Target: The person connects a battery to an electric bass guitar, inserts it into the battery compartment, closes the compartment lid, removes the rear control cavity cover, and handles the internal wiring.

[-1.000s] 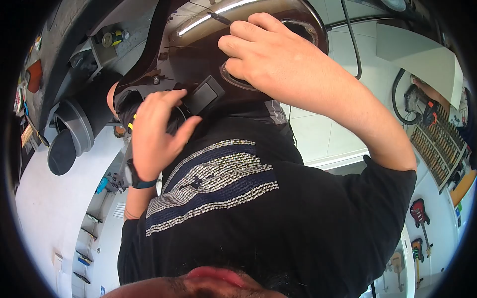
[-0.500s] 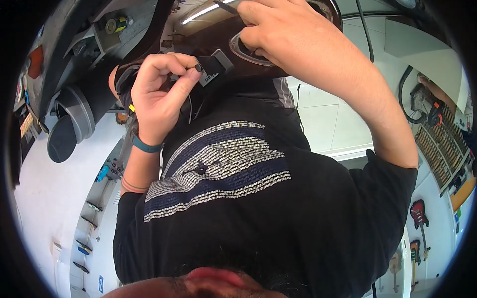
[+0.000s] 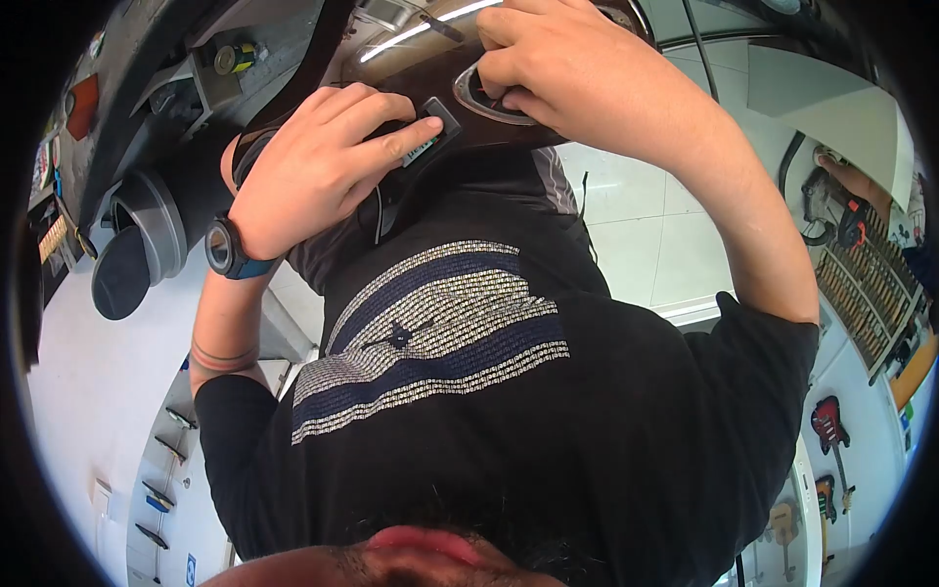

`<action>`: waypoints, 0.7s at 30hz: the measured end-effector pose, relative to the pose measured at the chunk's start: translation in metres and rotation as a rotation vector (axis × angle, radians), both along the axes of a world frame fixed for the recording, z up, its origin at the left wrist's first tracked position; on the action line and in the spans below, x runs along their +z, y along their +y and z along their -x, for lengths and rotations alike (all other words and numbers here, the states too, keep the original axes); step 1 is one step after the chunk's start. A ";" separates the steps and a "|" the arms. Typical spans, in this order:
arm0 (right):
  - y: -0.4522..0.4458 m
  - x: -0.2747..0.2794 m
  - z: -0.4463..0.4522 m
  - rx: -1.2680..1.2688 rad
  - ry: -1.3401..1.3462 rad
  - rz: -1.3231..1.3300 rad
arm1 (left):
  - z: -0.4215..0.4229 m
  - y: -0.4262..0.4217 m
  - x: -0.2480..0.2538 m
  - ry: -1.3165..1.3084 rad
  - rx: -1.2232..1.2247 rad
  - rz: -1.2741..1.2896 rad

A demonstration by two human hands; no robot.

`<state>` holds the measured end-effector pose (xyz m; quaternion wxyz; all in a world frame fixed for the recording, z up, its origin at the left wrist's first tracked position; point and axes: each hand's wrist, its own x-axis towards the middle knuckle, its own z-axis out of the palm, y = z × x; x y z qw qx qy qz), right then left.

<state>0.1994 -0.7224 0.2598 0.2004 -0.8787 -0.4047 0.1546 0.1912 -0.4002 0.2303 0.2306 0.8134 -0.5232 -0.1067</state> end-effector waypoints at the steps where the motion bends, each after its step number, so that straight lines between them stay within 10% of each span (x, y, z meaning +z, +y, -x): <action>1: -0.001 0.000 -0.002 -0.022 0.021 -0.007 | -0.003 -0.001 0.001 0.012 -0.016 0.000; 14: 0.059 -0.090 -0.104 -0.080 -0.321 -0.221 | 0.005 -0.017 -0.030 0.073 0.072 0.237; 21: 0.052 -0.056 -0.110 -0.059 0.001 -0.050 | -0.006 -0.013 -0.022 0.078 0.013 0.165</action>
